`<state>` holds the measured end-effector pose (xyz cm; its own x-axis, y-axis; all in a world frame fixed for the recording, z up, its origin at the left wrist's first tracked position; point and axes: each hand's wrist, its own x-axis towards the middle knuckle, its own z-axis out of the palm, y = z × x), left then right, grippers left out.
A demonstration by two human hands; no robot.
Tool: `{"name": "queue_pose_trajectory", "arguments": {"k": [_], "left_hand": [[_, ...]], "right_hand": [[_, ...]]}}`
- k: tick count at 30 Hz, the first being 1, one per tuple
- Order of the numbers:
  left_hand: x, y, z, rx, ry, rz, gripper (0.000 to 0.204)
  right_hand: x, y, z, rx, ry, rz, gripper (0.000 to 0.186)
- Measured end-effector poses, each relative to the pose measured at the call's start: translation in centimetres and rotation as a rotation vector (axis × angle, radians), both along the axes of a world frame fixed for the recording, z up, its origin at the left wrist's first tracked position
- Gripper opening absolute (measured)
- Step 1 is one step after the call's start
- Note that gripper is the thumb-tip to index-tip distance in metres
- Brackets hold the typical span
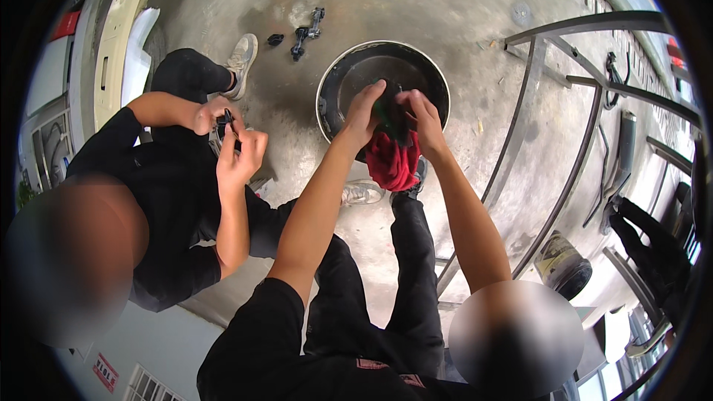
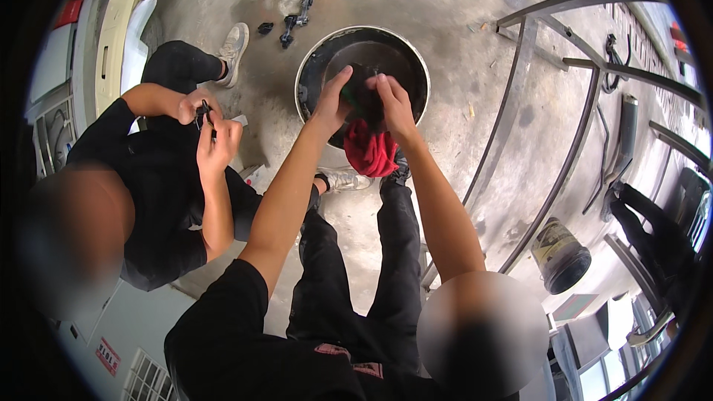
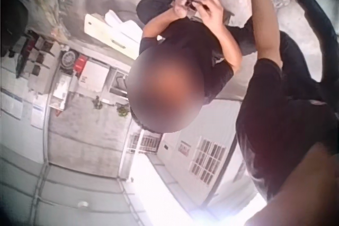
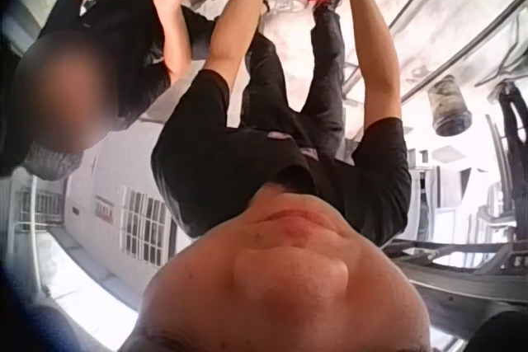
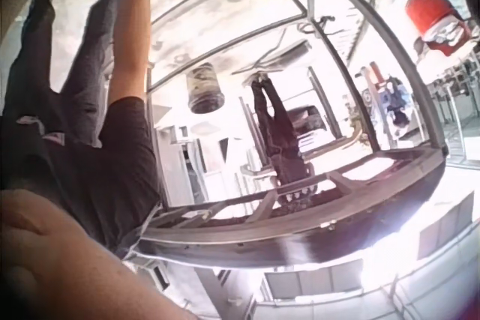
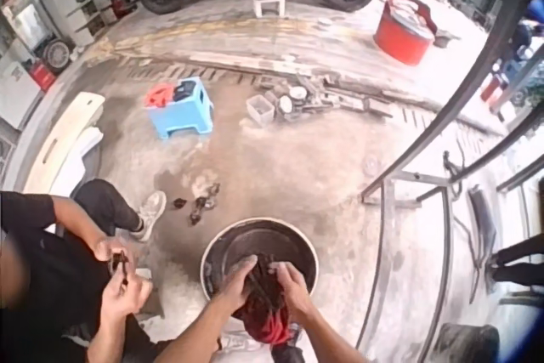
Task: The person sands a black car bumper with a green sanding block. They dip the block in water and wipe the surface with a red cloth before continuing to sand different sections of the bumper.
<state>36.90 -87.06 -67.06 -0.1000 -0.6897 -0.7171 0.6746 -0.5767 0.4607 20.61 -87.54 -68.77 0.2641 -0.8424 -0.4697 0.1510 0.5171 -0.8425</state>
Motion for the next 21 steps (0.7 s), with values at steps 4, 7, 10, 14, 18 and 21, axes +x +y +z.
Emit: {"name": "queue_pose_trajectory", "arguments": {"k": [4, 7, 10, 14, 18, 21], "left_hand": [[-1.6, 0.8, -0.6, -0.353, -0.28, -0.188, 0.079], [-0.9, 0.6, -2.1, -0.376, -0.609, -0.388, 0.078], [-1.3, 0.7, -1.4, -0.333, -0.601, -0.321, 0.071], [-2.2, 0.7, 0.4, -0.276, -0.362, -0.131, 0.057], [-1.3, 1.0, 0.5, -0.198, -0.126, -0.009, 0.046], [-0.8, 1.4, 0.3, -0.218, -0.046, 0.008, 0.045]], "right_hand": [[1.2, 0.1, -0.1, 0.446, -0.266, -0.247, 0.059], [2.1, 0.2, 1.8, 0.581, -0.361, -0.277, 0.069], [2.7, 0.4, 2.4, 0.508, -0.317, -0.324, 0.069], [3.2, 0.6, 1.7, 0.105, -0.186, -0.207, 0.063], [3.4, 1.0, 1.8, -0.206, -0.042, -0.039, 0.057], [3.0, 0.9, 2.8, -0.135, -0.093, -0.003, 0.057]]}}
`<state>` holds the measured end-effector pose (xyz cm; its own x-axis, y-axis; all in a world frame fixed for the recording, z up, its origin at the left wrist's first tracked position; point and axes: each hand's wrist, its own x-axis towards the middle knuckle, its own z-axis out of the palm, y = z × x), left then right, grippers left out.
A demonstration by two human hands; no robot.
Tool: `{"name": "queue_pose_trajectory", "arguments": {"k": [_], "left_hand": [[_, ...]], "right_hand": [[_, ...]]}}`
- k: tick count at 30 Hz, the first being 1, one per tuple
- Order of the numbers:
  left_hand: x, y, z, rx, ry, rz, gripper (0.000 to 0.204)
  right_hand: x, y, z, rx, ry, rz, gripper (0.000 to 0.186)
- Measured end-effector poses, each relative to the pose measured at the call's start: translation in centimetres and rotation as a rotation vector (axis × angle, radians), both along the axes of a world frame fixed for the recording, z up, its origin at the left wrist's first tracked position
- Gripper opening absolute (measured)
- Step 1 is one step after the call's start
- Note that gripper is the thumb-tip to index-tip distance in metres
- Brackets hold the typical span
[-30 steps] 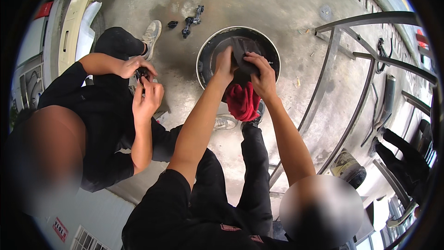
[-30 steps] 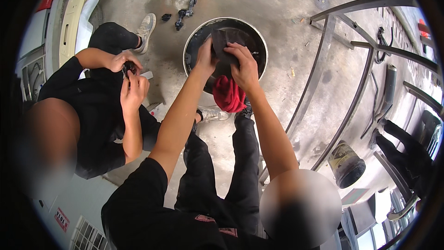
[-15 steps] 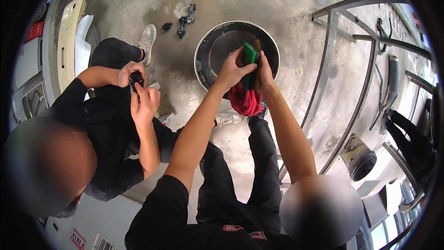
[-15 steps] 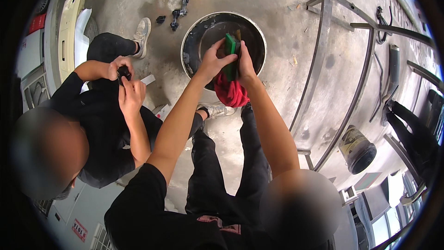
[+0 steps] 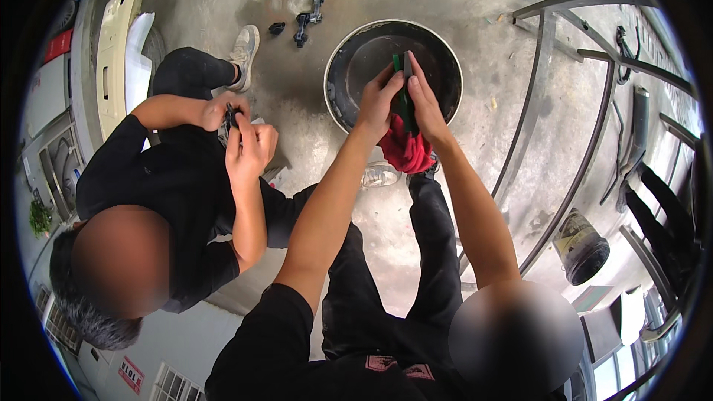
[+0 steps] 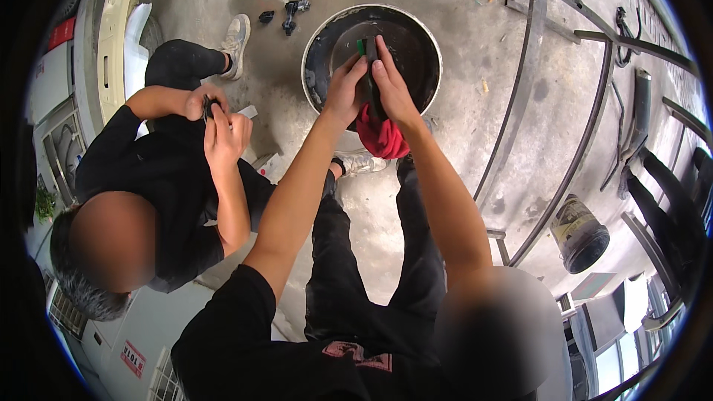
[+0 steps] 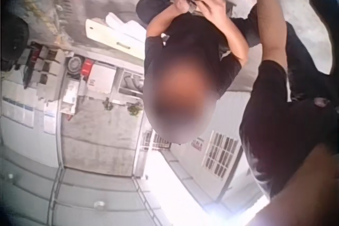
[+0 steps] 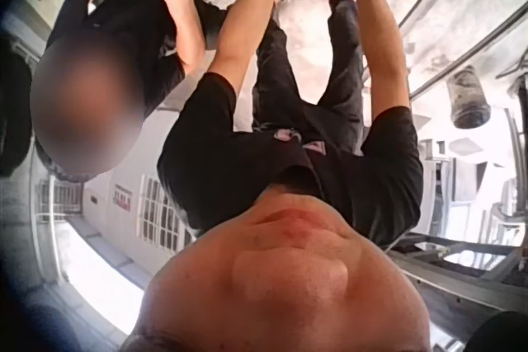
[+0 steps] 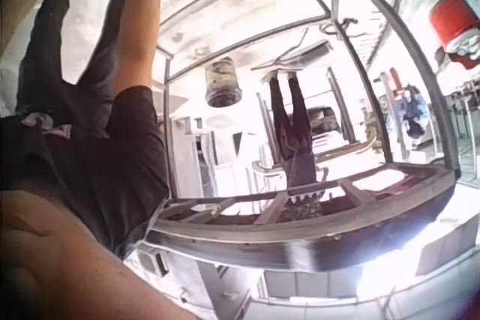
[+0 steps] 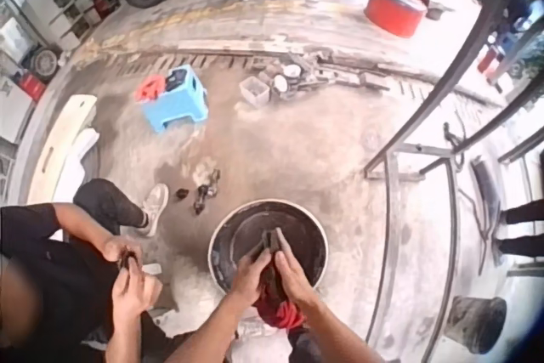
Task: The person sands a black car bumper with a green sanding block. They dip the block in water and wipe the surface with a red cloth before continuing to sand different sections of the bumper.
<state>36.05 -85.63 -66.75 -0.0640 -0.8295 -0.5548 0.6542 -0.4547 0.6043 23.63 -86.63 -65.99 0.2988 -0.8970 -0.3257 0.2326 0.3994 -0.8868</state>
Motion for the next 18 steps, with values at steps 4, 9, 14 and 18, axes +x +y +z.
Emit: {"name": "queue_pose_trajectory", "arguments": {"k": [4, 9, 14, 18], "left_hand": [[-0.1, 1.0, -0.4, -0.043, 0.096, 0.003, 0.045], [1.0, 2.5, -2.0, -0.012, 0.231, -0.046, 0.054], [1.7, 4.6, -1.3, 0.233, 0.002, -0.091, 0.067], [3.5, 9.8, 0.0, 0.222, -0.287, -0.104, 0.067]], "right_hand": [[-1.9, 0.0, -1.9, -0.152, 0.385, 0.137, 0.055], [-2.2, -0.7, -1.6, -0.01, 0.258, 0.152, 0.082], [-1.8, -1.4, -4.6, -0.268, 0.65, 0.171, 0.108], [-0.3, -3.0, -10.3, -0.47, 1.105, 0.302, 0.124]]}}
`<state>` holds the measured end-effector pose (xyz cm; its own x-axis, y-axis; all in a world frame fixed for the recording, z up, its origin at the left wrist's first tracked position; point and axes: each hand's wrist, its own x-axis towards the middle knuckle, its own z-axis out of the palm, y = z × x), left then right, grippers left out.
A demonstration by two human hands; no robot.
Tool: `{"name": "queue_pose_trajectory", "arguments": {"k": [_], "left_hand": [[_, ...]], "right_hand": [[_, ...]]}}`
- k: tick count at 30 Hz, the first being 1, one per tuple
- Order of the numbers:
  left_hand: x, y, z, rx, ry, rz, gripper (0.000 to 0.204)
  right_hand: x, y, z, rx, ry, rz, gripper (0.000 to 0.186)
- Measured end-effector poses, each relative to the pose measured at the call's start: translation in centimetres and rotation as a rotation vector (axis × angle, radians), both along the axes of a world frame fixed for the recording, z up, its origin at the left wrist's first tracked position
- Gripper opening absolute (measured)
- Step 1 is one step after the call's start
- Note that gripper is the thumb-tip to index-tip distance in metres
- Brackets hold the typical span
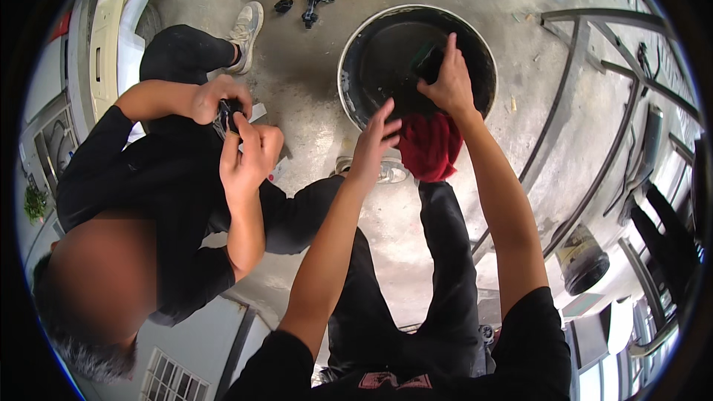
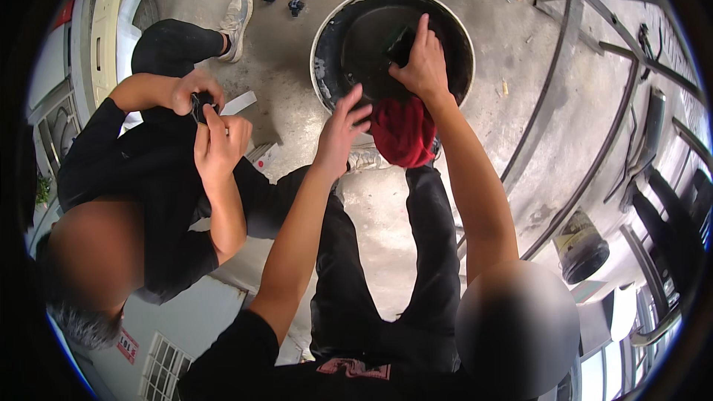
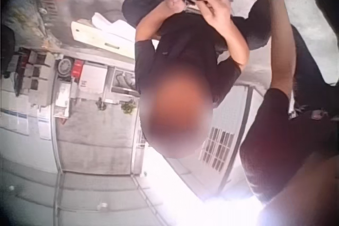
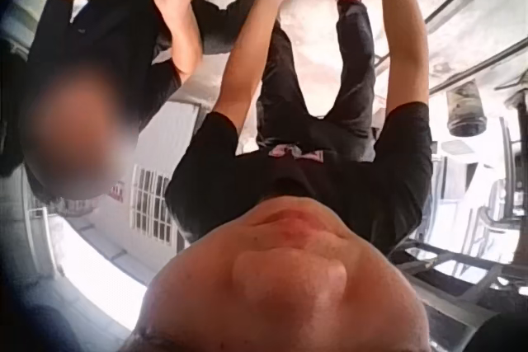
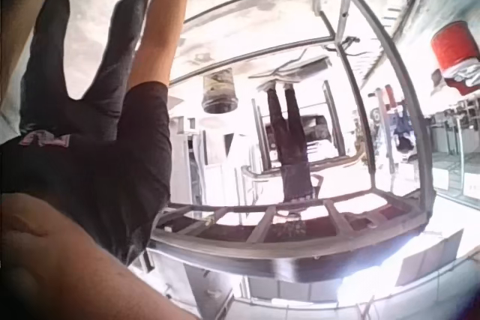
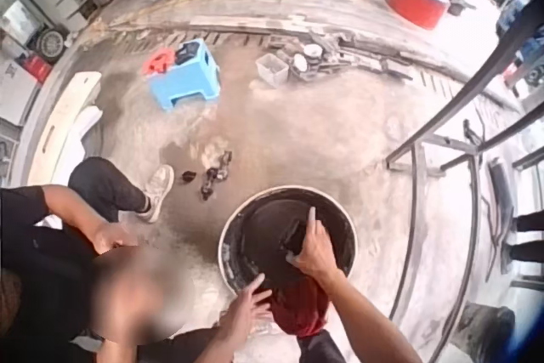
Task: The person sands a black car bumper with a green sanding block. They dip the block in water and wipe the surface with a red cloth before continuing to sand different sections of the bumper.
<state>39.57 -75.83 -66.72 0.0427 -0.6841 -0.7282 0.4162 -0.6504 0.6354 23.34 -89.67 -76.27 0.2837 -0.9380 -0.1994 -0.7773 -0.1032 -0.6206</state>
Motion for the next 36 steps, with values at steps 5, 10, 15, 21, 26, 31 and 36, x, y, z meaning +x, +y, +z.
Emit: {"name": "queue_pose_trajectory", "arguments": {"k": [5, 10, 15, 21, 26, 31, 36], "left_hand": [[2.6, 8.2, 1.3, 0.01, -0.016, -0.016, 0.071], [4.8, 13.2, 2.4, -0.007, -0.137, 0.016, 0.062], [4.6, 13.4, 4.2, 0.058, -0.246, 0.007, 0.058], [2.1, 10.9, 8.1, 0.052, -0.251, 0.042, 0.05], [0.5, 10.5, 9.8, 0.056, -0.168, -0.051, 0.047], [0.9, 9.5, 15.8, -0.022, -0.143, -0.117, 0.05], [3.0, 10.5, 20.0, -0.156, -0.108, -0.251, 0.046]], "right_hand": [[0.8, 1.0, -12.5, 0.091, 0.368, 0.433, 0.109], [0.7, 1.6, -21.4, 0.157, 0.627, 0.492, 0.082], [0.3, 0.9, -20.1, 0.201, 0.594, 0.475, 0.083], [2.8, 0.7, -3.5, 0.098, -0.027, -0.185, 0.102], [-1.8, 0.6, 5.3, 0.127, -0.315, -0.68, 0.092], [-7.4, 1.9, 12.4, -0.111, -0.28, -0.769, 0.089], [-12.1, 6.0, 22.1, -0.351, -0.136, -0.9, 0.095]]}}
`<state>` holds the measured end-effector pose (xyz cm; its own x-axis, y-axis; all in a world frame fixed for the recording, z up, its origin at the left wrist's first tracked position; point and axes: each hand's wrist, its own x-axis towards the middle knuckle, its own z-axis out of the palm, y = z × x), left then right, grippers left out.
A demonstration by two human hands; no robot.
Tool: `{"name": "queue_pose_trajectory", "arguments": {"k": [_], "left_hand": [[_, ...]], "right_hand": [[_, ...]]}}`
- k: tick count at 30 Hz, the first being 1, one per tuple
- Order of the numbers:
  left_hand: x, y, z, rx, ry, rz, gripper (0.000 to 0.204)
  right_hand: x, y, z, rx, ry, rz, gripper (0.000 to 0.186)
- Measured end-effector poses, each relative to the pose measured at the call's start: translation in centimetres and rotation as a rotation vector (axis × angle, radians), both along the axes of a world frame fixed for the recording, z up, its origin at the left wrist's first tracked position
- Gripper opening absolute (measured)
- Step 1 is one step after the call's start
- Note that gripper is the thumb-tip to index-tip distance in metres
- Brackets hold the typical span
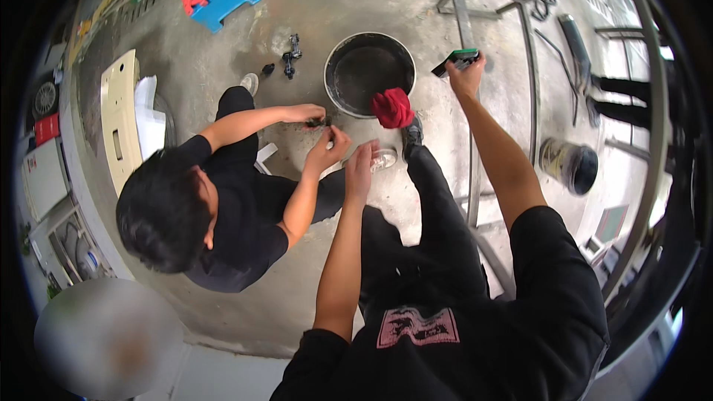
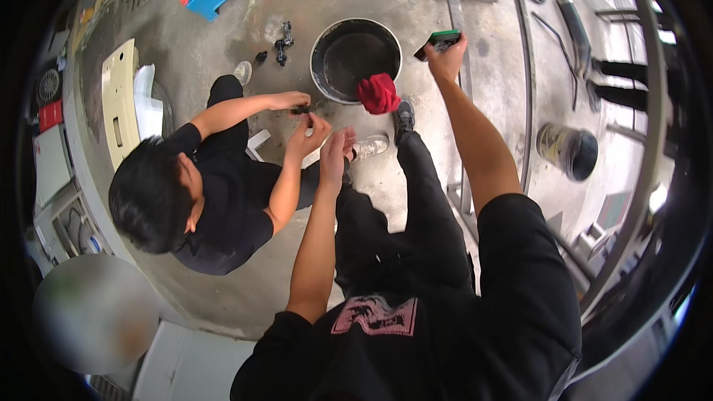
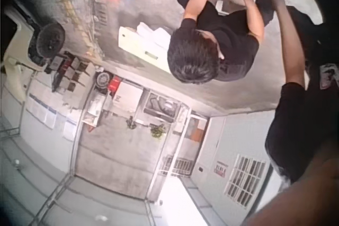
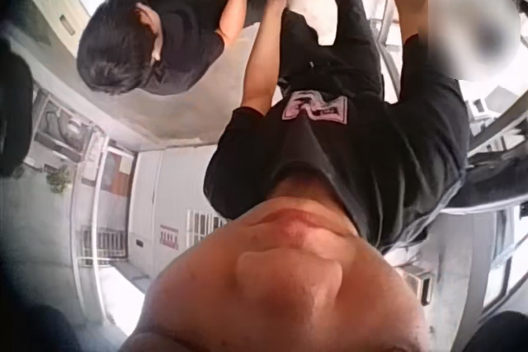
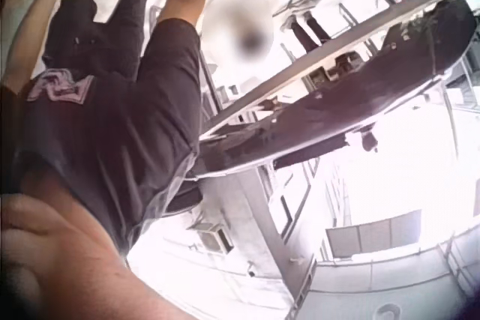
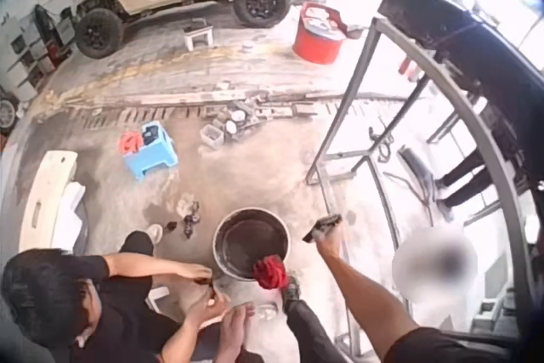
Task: The person sands a black car bumper with a green sanding block. They dip the block in water and wipe the surface with a red cloth before continuing to sand different sections of the bumper.
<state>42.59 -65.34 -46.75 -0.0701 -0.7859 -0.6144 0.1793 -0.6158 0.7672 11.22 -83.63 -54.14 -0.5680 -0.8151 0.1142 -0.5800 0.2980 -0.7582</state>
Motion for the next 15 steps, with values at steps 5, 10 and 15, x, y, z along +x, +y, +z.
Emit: {"name": "queue_pose_trajectory", "arguments": {"k": [5, 10, 15], "left_hand": [[2.9, 4.3, 4.0, 0.019, 0.104, -0.202, 0.041], [5.0, 12.3, 6.2, 0.109, 0.02, -0.478, 0.038], [2.9, 16.2, 9.5, -0.031, -0.083, -0.687, 0.037]], "right_hand": [[-1.7, 8.5, 8.5, 0.068, 0.127, -0.226, 0.1], [-1.6, 21.9, 14.4, 0.074, 0.127, -0.354, 0.1], [2.6, 36.0, 19.3, 0.14, -0.218, -0.388, 0.098]]}}
